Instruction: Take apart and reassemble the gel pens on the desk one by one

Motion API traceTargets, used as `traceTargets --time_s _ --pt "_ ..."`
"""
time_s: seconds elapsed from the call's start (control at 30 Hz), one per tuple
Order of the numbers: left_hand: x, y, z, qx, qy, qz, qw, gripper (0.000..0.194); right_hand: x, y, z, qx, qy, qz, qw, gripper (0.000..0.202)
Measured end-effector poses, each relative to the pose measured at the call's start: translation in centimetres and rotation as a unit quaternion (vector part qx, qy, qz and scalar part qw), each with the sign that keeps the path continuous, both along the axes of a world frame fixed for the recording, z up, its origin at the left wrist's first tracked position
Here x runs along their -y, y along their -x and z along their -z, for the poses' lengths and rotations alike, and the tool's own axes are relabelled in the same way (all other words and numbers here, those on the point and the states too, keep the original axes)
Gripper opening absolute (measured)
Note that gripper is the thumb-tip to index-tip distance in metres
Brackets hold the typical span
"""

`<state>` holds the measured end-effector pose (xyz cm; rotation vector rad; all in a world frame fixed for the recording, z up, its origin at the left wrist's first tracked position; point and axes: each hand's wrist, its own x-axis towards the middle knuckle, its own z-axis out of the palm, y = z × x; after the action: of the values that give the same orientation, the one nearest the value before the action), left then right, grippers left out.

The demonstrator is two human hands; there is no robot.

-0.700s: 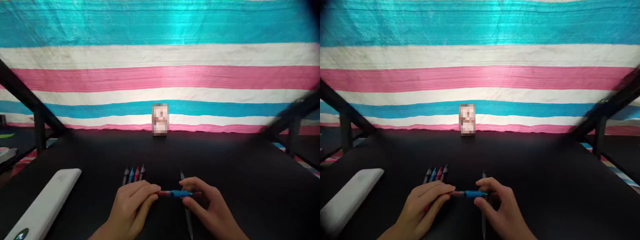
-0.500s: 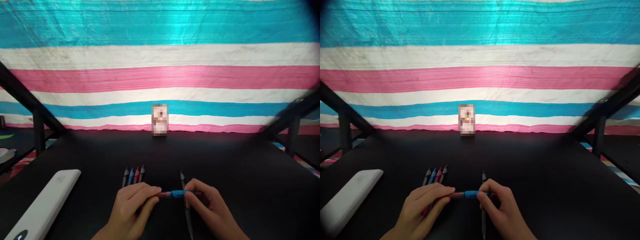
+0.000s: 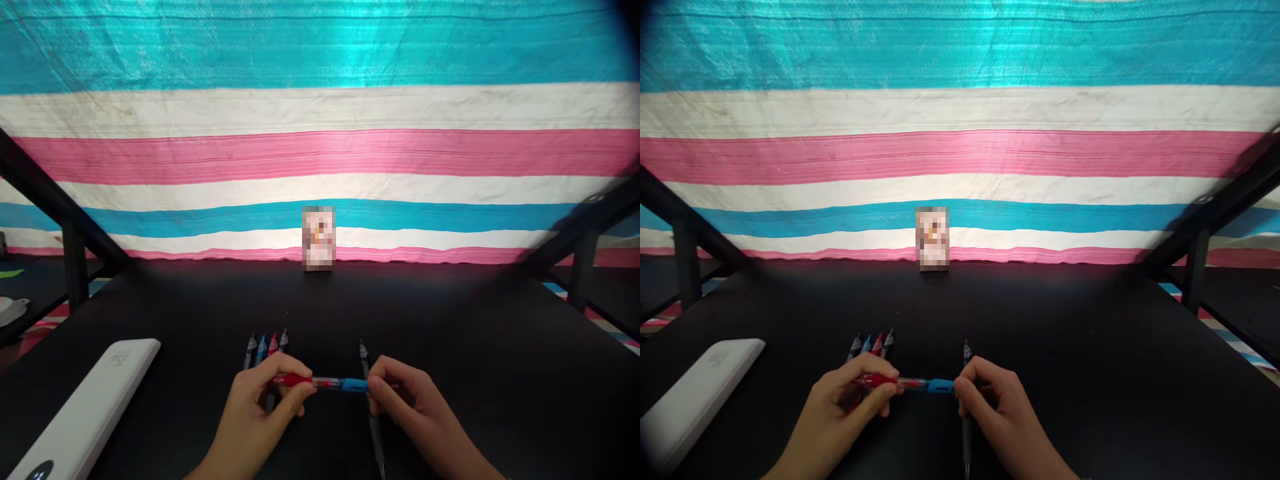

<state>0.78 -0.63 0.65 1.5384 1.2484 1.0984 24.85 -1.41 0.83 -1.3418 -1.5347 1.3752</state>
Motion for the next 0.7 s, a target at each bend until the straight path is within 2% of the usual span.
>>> traceTargets --time_s 0.1,0.23,0.33,0.43,0.5,0.6,0.7 --pt "-0.09 0.03 0.30 0.016 0.008 -0.010 1.000 0.007 -0.03 -0.07 -0.10 -0.013 -0.002 0.008 1.000 0.040" --pt "-0.19 0.08 0.30 0.024 0.029 -0.008 0.999 0.007 -0.15 -0.19 -0.38 -0.022 0.004 0.002 1.000 0.051" --pt "-0.22 0.05 0.22 0.035 0.040 -0.007 0.999 0.009 -0.27 -0.23 -0.52 -0.046 0.013 0.012 0.999 0.043" --pt "-0.21 0.04 0.23 0.031 0.047 -0.014 0.998 0.010 -0.36 -0.21 -0.56 -0.059 0.031 0.004 0.998 0.048" --pt "-0.20 0.07 0.25 0.023 0.046 -0.018 0.999 0.009 -0.38 -0.22 -0.48 -0.056 0.034 0.008 0.998 0.051" --pt "-0.19 0.11 0.19 0.020 0.042 -0.019 0.999 0.010 -0.37 -0.31 -0.14 -0.081 0.035 0.021 0.996 0.041" --pt "-0.16 0.09 0.00 0.020 0.038 -0.016 0.999 0.011 -0.41 -0.38 0.23 -0.107 0.053 0.013 0.993 0.042"
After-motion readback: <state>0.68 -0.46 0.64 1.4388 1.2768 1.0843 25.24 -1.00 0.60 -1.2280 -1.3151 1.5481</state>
